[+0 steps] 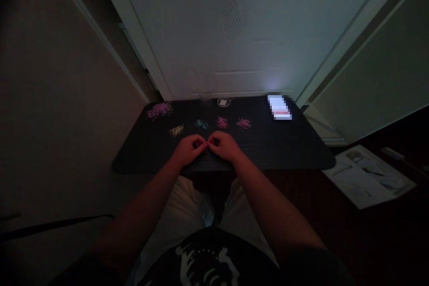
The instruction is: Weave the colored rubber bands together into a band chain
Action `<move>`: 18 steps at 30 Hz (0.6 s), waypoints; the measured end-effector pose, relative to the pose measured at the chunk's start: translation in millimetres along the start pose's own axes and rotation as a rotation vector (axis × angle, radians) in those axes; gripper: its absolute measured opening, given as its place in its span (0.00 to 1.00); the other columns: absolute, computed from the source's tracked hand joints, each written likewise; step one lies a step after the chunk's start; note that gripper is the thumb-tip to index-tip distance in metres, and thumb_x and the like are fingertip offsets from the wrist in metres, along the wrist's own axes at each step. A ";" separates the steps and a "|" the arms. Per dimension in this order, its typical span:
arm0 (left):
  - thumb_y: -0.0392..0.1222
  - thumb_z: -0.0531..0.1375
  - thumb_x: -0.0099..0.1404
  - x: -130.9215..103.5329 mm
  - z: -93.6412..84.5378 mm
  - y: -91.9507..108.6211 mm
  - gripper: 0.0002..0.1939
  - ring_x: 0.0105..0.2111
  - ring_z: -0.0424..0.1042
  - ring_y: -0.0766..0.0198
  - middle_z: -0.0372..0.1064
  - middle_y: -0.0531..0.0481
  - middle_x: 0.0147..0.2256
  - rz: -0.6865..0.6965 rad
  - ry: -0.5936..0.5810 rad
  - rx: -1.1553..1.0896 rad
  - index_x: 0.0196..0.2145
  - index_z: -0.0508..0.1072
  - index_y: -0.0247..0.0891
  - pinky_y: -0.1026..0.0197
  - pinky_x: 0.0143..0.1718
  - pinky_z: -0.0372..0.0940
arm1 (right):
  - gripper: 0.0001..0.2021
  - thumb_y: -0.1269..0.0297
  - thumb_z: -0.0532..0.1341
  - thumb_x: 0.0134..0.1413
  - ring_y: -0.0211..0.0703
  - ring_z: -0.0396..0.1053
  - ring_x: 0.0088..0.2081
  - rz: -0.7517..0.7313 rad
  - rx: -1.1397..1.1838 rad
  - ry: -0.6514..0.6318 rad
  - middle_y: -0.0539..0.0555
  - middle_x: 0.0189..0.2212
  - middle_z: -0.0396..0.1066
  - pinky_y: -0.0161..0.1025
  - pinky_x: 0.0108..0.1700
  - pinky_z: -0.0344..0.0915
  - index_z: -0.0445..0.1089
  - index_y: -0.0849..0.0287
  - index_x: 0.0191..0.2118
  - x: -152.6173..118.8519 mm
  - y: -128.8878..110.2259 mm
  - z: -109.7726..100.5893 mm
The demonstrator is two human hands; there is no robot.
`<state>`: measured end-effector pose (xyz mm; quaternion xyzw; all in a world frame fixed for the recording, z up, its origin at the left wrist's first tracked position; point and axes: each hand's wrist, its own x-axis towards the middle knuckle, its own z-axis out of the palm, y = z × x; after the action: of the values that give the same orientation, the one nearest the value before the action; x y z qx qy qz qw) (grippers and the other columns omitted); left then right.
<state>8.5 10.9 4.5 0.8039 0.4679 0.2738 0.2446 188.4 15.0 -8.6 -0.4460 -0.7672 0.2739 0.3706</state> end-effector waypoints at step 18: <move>0.43 0.55 0.60 0.2 -0.4 0.5 0.08 0.28 0.65 0.67 0.69 0.51 0.28 0.011 0.038 -0.025 0.30 0.70 0.37 0.64 0.29 0.60 | 0.01 0.70 0.59 0.45 0.34 0.61 0.25 0.015 -0.002 -0.015 0.48 0.23 0.64 0.32 0.28 0.56 0.68 0.60 0.27 -0.5 -2.8 -1.4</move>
<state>8.7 10.9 5.2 0.7981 0.4645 0.2960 0.2443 188.3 13.4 -5.8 -0.4501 -0.7670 0.2790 0.3624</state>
